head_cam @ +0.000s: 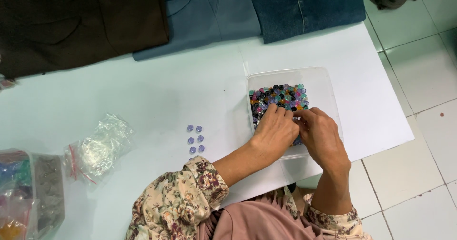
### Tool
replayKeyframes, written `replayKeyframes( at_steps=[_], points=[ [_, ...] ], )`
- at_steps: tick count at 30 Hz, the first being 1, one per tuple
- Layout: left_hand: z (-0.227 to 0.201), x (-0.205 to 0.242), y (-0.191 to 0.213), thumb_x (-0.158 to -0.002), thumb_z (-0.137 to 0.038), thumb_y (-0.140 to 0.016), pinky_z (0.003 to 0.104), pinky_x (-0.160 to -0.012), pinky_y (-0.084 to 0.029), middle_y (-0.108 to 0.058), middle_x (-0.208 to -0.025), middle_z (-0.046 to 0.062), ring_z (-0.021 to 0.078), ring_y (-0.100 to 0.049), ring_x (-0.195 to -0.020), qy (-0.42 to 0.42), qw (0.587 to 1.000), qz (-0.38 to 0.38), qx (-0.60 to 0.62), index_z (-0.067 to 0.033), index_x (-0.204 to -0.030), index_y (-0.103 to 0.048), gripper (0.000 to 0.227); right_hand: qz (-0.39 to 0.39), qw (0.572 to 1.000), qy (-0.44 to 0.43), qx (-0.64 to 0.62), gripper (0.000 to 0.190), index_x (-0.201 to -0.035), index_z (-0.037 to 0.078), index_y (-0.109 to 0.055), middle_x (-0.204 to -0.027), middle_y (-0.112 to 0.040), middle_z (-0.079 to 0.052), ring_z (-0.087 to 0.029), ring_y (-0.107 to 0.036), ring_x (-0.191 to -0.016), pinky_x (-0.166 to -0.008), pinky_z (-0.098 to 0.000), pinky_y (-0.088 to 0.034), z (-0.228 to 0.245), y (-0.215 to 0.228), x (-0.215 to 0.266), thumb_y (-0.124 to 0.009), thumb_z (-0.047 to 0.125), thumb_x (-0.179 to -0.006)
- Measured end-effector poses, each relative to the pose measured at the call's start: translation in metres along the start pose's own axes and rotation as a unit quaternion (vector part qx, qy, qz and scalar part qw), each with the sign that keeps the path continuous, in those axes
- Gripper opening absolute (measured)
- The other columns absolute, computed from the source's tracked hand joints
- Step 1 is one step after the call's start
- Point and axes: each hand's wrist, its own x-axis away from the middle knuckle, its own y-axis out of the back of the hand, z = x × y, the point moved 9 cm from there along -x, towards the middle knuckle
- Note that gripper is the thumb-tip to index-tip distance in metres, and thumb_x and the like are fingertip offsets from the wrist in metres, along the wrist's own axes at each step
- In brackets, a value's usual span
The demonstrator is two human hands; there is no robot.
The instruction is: Sorting small colorful buttons and placing them into plastic zip-lock bags
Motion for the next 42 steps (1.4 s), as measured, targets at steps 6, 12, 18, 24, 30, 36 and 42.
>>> replayKeyframes(
  at_steps=[6,12,18,24,30,36,42],
  points=[
    [0.001,0.002,0.003,-0.078,-0.002,-0.071,0.044,-0.075,-0.036,-0.066,-0.077,0.014,0.0287,-0.059,-0.071,0.005,1.0,-0.013,-0.015,-0.0031,-0.074,-0.073,0.005,-0.008,0.999,-0.008,-0.04,0.025,-0.115,0.004,-0.077,-0.089,-0.073,-0.017,-0.029,-0.073,-0.08,-0.067,-0.0346,-0.059,0.004,0.005,0.003,-0.07,0.0,-0.092],
    [0.008,0.005,0.013,-0.077,-0.003,-0.073,0.043,-0.076,-0.036,-0.066,-0.074,0.011,0.0263,-0.059,-0.069,0.01,0.999,-0.012,-0.046,-0.0051,-0.073,-0.074,0.005,-0.005,0.999,-0.005,-0.036,0.024,-0.114,0.003,-0.078,-0.089,-0.073,-0.017,-0.028,-0.073,-0.079,-0.065,-0.0331,-0.059,0.004,0.003,0.002,-0.07,-0.001,-0.092],
    [0.007,0.005,0.011,-0.07,-0.002,-0.082,0.045,-0.075,-0.038,-0.064,-0.072,0.012,0.0283,-0.06,-0.068,-0.009,0.998,-0.04,-0.037,-0.0032,-0.071,-0.073,0.009,-0.01,0.999,0.0,-0.033,0.023,-0.113,0.003,-0.078,-0.09,-0.073,-0.017,-0.029,-0.074,-0.079,-0.064,-0.0338,-0.06,0.006,0.006,0.003,-0.07,0.0,-0.092],
    [0.021,0.014,0.039,-0.072,-0.003,-0.084,0.044,-0.074,-0.042,-0.065,-0.073,0.013,0.0274,-0.062,-0.068,-0.017,0.997,-0.068,0.026,-0.001,-0.074,-0.074,0.01,-0.068,0.995,0.033,-0.061,0.016,-0.109,0.001,-0.078,-0.088,-0.072,-0.019,-0.029,-0.073,-0.076,-0.062,-0.0335,-0.059,0.011,0.013,0.007,-0.072,0.003,-0.094],
    [0.062,0.081,0.11,-0.077,-0.023,-0.084,0.043,-0.076,-0.044,-0.062,-0.084,0.008,0.028,-0.063,-0.081,0.02,0.983,-0.148,0.102,-0.0071,-0.086,-0.07,0.023,-0.212,0.95,0.182,-0.139,0.016,-0.11,0.003,-0.077,-0.097,-0.07,-0.013,-0.026,-0.071,-0.078,-0.071,-0.037,-0.058,0.059,0.04,0.044,-0.077,0.006,-0.095],
    [0.105,0.169,0.14,-0.088,-0.03,-0.081,0.037,-0.075,-0.039,-0.065,-0.092,-0.001,0.0202,-0.061,-0.082,0.116,0.974,-0.171,0.097,-0.014,-0.089,-0.065,0.023,-0.209,0.904,0.354,-0.117,0.028,-0.116,0.003,-0.071,-0.109,-0.069,-0.014,-0.024,-0.067,-0.094,-0.083,-0.0337,-0.059,0.129,0.022,0.087,-0.079,0.005,-0.089],
    [0.109,0.244,0.124,-0.091,-0.027,-0.078,0.034,-0.073,-0.04,-0.065,-0.093,-0.001,0.0187,-0.063,-0.083,0.195,0.958,-0.177,0.112,-0.015,-0.095,-0.067,0.017,-0.065,0.876,0.443,-0.176,0.023,-0.116,0.0,-0.065,-0.102,-0.063,-0.013,-0.026,-0.063,-0.087,-0.076,-0.0361,-0.053,0.19,-0.043,0.108,-0.07,0.003,-0.094]
  ],
)
